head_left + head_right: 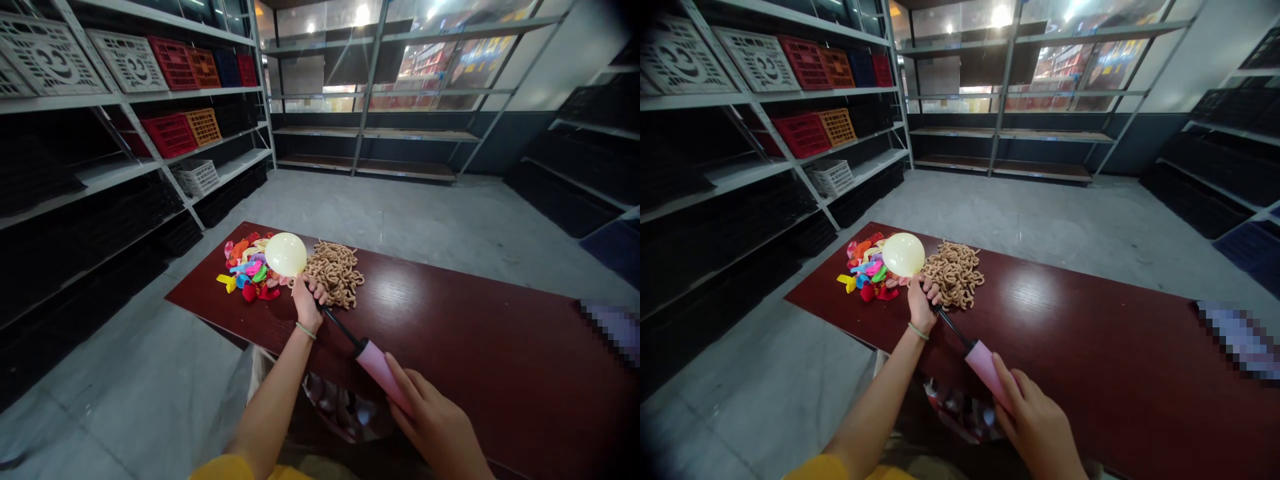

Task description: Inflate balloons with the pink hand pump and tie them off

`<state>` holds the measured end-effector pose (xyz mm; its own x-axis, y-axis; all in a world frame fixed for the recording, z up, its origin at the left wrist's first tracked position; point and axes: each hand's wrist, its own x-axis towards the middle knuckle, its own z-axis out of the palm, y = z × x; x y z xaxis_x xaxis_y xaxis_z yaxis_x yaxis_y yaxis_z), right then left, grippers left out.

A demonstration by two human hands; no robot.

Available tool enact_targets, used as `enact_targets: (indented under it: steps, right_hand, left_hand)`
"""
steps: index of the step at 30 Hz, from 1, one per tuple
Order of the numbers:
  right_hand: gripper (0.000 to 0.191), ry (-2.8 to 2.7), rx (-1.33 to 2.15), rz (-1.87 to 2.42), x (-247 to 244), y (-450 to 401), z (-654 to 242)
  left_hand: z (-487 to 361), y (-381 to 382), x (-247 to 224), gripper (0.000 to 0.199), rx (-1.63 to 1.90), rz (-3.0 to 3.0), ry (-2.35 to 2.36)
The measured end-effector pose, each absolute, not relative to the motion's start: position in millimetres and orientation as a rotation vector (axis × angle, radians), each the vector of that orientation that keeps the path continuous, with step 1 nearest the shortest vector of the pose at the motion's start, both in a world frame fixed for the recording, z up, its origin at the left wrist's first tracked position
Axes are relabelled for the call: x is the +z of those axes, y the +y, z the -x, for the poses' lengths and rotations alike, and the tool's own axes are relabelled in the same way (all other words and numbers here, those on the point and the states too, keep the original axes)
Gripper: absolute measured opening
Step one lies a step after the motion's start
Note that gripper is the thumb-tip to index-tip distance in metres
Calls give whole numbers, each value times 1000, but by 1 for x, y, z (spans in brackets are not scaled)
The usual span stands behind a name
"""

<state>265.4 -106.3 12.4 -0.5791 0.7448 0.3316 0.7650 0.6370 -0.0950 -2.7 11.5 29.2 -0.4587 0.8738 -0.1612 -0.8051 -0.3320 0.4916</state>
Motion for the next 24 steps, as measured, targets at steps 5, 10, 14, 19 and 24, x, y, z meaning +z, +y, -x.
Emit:
enact_targets:
  steps: [5, 10, 14, 19, 24]
  right_hand:
    - [67, -2487, 58, 1268, 20, -90, -214]
    - [71, -2440, 203, 1311, 20, -81, -187]
    - [73, -2409, 250, 1270, 21, -86, -191]
    - [71, -2428, 314, 1226, 24, -102, -225]
    - [67, -2456, 273, 1234, 20, -114, -278]
  left_hand:
    - [-5, 9, 28, 26, 1889, -243, 579]
    - [-8, 7, 30, 25, 1803, -278, 572]
    - [-9, 5, 32, 24, 1804, -297, 558]
    - [-9, 7, 44, 24, 1851, -316, 566]
    - [1, 13, 64, 24, 1935, -362, 548]
